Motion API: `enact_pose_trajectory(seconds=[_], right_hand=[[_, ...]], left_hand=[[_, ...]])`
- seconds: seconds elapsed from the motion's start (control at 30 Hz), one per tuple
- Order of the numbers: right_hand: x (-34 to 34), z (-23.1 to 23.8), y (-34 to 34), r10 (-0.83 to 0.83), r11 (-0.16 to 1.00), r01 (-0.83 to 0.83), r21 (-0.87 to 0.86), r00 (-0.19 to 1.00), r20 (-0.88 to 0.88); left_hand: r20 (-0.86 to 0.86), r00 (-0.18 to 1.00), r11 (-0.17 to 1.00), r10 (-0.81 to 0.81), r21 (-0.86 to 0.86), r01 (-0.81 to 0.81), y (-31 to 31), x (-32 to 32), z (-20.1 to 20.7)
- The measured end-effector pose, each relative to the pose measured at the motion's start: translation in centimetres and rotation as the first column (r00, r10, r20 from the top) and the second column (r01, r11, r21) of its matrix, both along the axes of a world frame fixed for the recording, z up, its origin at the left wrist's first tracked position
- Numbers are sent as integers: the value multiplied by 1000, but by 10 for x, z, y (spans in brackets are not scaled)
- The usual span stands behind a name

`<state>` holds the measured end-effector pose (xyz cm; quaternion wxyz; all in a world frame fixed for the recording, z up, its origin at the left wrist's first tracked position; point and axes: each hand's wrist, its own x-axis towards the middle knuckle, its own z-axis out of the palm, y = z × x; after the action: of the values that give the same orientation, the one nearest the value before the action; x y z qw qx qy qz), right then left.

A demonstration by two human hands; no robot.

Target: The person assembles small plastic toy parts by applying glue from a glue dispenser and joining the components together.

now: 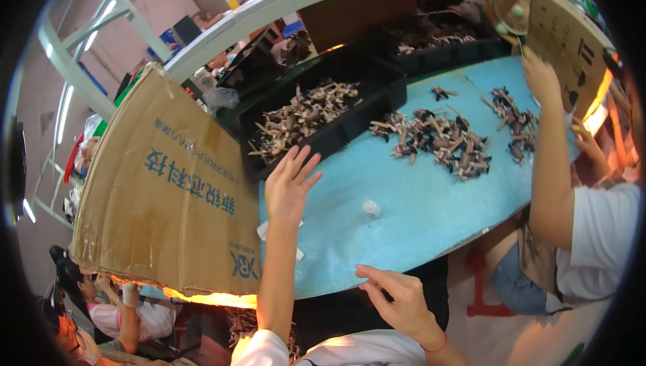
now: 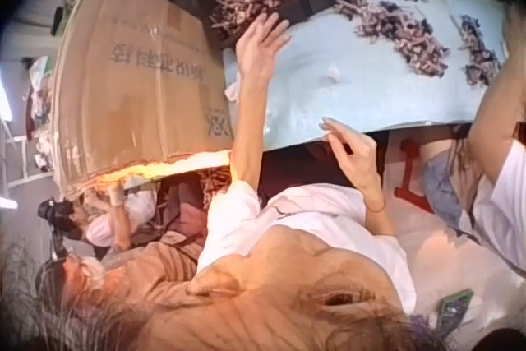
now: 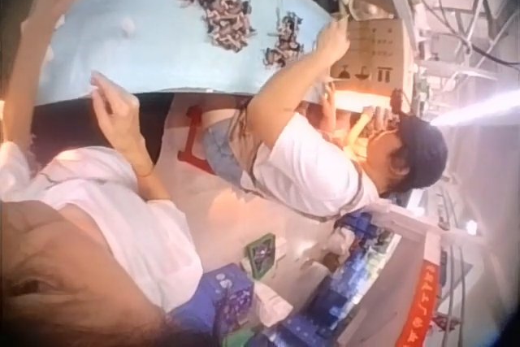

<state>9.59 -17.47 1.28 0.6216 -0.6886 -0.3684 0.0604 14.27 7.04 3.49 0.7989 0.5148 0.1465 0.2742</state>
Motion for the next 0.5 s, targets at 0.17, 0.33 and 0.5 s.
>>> enact_pose_trajectory(seconds=[0.17, 0.33, 0.5], right_hand=[[6, -7, -1, 5, 999, -5, 35, 1000, 22], [11, -13, -1, -1, 1000, 2, -5, 999, 49], [6, -18, 16, 54, 997, -49, -54, 995, 86]], left_hand=[[-278, 958, 975, -64, 187, 120, -38, -74, -20], [-320, 942, 826, 98, 555, 103, -73, -139, -31], [-44, 983, 417, 178, 908, -35, -69, -184, -23]])
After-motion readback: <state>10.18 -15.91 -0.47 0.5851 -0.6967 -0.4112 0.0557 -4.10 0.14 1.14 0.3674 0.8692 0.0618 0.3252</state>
